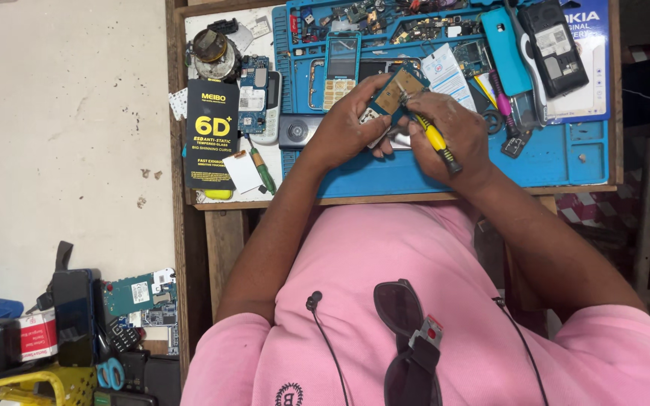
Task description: The person uses a yellow-handled screwdriver to remove screws from a mobile phone motherboard and a keypad assembly. They handle the components, turning them over and placing them on a blue work mat surrounded by tools and spare parts.
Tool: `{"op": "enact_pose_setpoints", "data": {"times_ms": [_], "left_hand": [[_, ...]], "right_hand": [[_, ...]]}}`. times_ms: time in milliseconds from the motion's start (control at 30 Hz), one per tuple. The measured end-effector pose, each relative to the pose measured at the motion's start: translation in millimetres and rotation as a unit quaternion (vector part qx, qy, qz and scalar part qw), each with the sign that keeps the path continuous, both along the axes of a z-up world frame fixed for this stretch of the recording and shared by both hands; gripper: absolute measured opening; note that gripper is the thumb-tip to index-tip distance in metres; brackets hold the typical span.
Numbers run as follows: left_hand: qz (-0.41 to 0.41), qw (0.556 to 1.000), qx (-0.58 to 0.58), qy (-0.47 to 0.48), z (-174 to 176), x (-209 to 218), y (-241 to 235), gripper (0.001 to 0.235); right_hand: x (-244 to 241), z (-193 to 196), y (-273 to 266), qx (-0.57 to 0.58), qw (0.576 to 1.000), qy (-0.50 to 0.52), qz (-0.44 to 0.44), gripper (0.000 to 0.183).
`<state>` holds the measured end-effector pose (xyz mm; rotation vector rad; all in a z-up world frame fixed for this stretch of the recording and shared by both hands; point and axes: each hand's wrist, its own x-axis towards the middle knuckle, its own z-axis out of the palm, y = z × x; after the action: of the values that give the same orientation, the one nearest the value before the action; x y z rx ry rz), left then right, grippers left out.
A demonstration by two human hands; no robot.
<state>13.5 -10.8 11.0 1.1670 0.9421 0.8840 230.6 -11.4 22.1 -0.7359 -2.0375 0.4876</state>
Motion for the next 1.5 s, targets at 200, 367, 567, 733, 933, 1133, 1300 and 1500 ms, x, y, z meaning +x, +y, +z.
{"op": "enact_pose_setpoints", "data": {"times_ms": [200, 367, 567, 733, 933, 1133, 1300, 1500], "left_hand": [[-0.013, 1.000, 0.003, -0.017, 1.3, -1.2, 0.4, 0.064], [-0.019, 0.999, -0.012, -0.030, -0.2, -0.2, 0.1, 0.064], [-0.019, 1.000, -0.006, -0.024, -1.3, 1.2, -1.3, 0.064], [-0.019, 0.999, -0.009, -0.035, -2.3, 0.8, -0.8, 0.062], [-0.007, 0.999, -0.021, -0.041, -6.9, 0.2, 1.0, 0.065], [0.001, 0.997, -0.015, -0.073, -13.7, -0.7, 2.2, 0.065], [0.003, 0.991, -0.016, -0.136, -14.7, -6.6, 5.4, 0.079], [-0.028, 0.970, -0.011, -0.242, -7.9, -17.4, 3.4, 0.099]], "right_hand": [[7.7, 4.0, 3.4, 0.008, 0.999, -0.014, -0.036, 0.024], [8.8, 5.3, 4.4, -0.007, 0.999, 0.008, -0.047, 0.024], [7.4, 11.6, 4.4, -0.013, 0.999, -0.001, -0.052, 0.025], [12.0, 15.4, 5.0, 0.017, 0.998, -0.020, -0.055, 0.023], [11.7, 14.9, 5.3, 0.036, 0.998, -0.024, -0.042, 0.023], [9.6, 15.0, 2.1, 0.026, 0.998, -0.025, -0.043, 0.022], [-0.4, 14.9, -3.5, 0.031, 0.999, -0.034, -0.007, 0.022], [-13.0, 16.7, -12.9, -0.022, 0.995, -0.040, 0.087, 0.020]]}}
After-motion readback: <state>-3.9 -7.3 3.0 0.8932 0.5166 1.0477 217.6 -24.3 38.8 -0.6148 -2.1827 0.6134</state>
